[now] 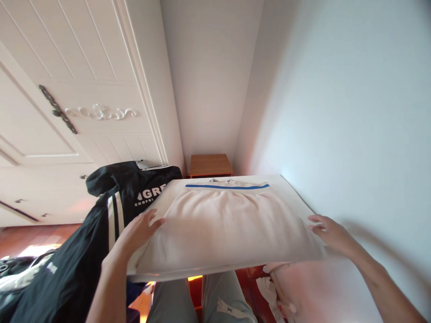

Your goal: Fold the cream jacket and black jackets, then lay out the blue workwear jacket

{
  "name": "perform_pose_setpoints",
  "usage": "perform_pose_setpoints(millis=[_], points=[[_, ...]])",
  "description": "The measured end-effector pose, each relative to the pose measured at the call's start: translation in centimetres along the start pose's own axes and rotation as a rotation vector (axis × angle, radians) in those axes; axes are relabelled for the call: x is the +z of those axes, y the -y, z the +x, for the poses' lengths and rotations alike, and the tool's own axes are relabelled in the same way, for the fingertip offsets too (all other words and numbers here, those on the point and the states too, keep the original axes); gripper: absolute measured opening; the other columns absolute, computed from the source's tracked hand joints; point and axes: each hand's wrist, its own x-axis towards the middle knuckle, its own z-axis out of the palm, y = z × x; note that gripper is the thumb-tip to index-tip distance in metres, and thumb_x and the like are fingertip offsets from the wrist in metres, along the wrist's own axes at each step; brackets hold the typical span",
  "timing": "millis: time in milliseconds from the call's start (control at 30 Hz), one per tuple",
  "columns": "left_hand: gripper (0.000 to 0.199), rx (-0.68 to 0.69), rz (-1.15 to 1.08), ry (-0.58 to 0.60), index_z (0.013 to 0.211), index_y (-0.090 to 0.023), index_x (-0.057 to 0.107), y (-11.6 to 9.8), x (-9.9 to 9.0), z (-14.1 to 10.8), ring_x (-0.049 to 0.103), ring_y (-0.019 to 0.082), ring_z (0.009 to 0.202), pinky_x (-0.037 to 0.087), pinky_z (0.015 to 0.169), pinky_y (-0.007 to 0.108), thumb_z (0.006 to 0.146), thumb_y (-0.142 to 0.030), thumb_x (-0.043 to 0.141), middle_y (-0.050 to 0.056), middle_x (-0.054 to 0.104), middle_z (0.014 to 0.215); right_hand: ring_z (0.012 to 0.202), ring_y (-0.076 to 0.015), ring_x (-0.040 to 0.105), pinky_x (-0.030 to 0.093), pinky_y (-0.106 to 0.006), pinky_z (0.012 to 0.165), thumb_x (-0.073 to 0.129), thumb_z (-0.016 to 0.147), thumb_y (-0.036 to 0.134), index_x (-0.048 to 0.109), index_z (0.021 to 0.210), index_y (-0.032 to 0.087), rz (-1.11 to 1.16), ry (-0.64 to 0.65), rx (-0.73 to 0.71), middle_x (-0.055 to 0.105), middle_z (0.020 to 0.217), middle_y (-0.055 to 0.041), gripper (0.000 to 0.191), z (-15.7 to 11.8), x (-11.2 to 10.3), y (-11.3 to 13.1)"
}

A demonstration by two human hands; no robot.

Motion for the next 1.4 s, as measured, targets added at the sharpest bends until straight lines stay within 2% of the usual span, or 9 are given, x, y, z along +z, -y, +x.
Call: perform_pose_setpoints(millis=[133, 200, 333, 467, 633, 867, 1067, 1233, 1400], points=[[0.065, 0.195, -0.018, -0.123, 0.14, -0.011, 0.047, -5.1, 2.4, 6.0, 0.055, 0.03, 0.128, 0.039, 0.107, 0.039, 0.091, -0.054, 0.044, 0.019, 0.061, 0.135, 0.107, -0.0284, 0.067, 0.052, -0.039, 0.093, 0.054, 0.086, 0.033, 0.066, 0.111, 0.024, 0.028, 0.027, -0.346, 0.066, 0.123, -0.0115, 0.03, 4.4, 2.8, 7.9], [0.065, 0.2, 0.08, -0.11, 0.145, -0.008, 0.04, -7.3, 4.3, 9.1, 0.045, 0.033, 0.137, 0.035, 0.11, 0.044, 0.093, -0.047, 0.044, 0.023, 0.05, 0.146, 0.113, -0.0281, 0.064, 0.047, -0.041, 0.103, 0.051, 0.087, 0.027, 0.067, 0.111, 0.021, -0.029, 0.015, -0.495, 0.066, 0.122, -0.0115, 0.03, 7.5, 4.9, 11.4], [0.082, 0.151, 0.103, -0.04, 0.146, -0.004, 0.037, -8.9, 7.1, 13.8, 0.026, 0.044, 0.146, 0.03, 0.11, 0.057, 0.086, -0.057, 0.054, 0.031, 0.036, 0.152, 0.125, -0.0306, 0.057, 0.042, -0.045, 0.108, 0.056, 0.086, 0.024, 0.063, 0.123, 0.019, -0.105, 0.054, -0.505, 0.062, 0.132, -0.0145, 0.038, 14.0, 9.0, 15.0], [0.088, 0.142, 0.072, 0.018, 0.138, -0.007, 0.05, -6.7, 7.3, 16.4, 0.044, 0.043, 0.135, 0.037, 0.106, 0.05, 0.077, -0.07, 0.058, 0.028, 0.051, 0.142, 0.122, -0.0364, 0.059, 0.047, -0.047, 0.101, 0.077, 0.073, 0.037, 0.065, 0.123, 0.019, -0.139, 0.166, -0.487, 0.063, 0.132, -0.0157, 0.054, 18.0, 11.6, 15.0], [0.07, 0.159, -0.007, 0.008, 0.14, -0.013, 0.052, -4.1, 6.4, 17.5, 0.067, 0.026, 0.103, 0.05, 0.088, 0.031, 0.085, -0.056, 0.054, 0.013, 0.071, 0.114, 0.114, -0.0325, 0.063, 0.047, -0.044, 0.1, 0.075, 0.074, 0.04, 0.069, 0.115, 0.022, -0.104, 0.208, -0.548, 0.067, 0.124, -0.0107, 0.045, 19.4, 12.6, 14.2], [0.058, 0.323, -0.026, -0.047, 0.136, -0.023, 0.059, -5.6, 6.9, 18.4, 0.051, 0.027, 0.13, 0.037, 0.109, 0.032, 0.085, -0.052, 0.057, 0.009, 0.058, 0.14, 0.106, -0.0265, 0.063, 0.047, -0.039, 0.098, 0.065, 0.081, 0.032, 0.072, 0.092, 0.021, -0.039, 0.192, -0.597, 0.069, 0.108, -0.0076, 0.017, 18.8, 12.4, 13.6], [0.039, 0.356, 0.014, -0.026, 0.109, -0.025, 0.074, -6.9, 7.4, 19.3, 0.063, 0.028, 0.109, 0.045, 0.098, 0.033, 0.085, -0.05, 0.057, 0.01, 0.07, 0.114, 0.094, -0.0237, 0.063, 0.048, -0.034, 0.087, 0.066, 0.077, 0.027, 0.067, 0.086, 0.02, -0.07, 0.187, -0.529, 0.07, 0.099, -0.0056, 0.012, 19.6, 12.7, 13.8], [0.029, 0.376, 0.029, -0.056, 0.098, -0.025, 0.075, -6.9, 7.5, 19.7, 0.062, 0.029, 0.108, 0.044, 0.099, 0.035, 0.083, -0.045, 0.06, 0.009, 0.071, 0.104, 0.081, -0.0198, 0.062, 0.046, -0.028, 0.077, 0.059, 0.08, 0.024, 0.061, 0.075, 0.02, -0.098, 0.205, -0.487, 0.069, 0.083, -0.0026, 0.006, 20.2, 12.6, 14.0], [0.026, 0.351, -0.006, -0.115, 0.098, -0.021, 0.071, -7.1, 8.1, 20.5, 0.061, 0.024, 0.111, 0.043, 0.099, 0.03, 0.089, -0.035, 0.051, 0.009, 0.069, 0.113, 0.078, -0.0192, 0.059, 0.041, -0.027, 0.071, 0.052, 0.088, 0.026, 0.057, 0.081, 0.021, -0.106, 0.139, -0.421, 0.068, 0.084, -0.0041, 0.01, 21.4, 12.8, 14.2]])
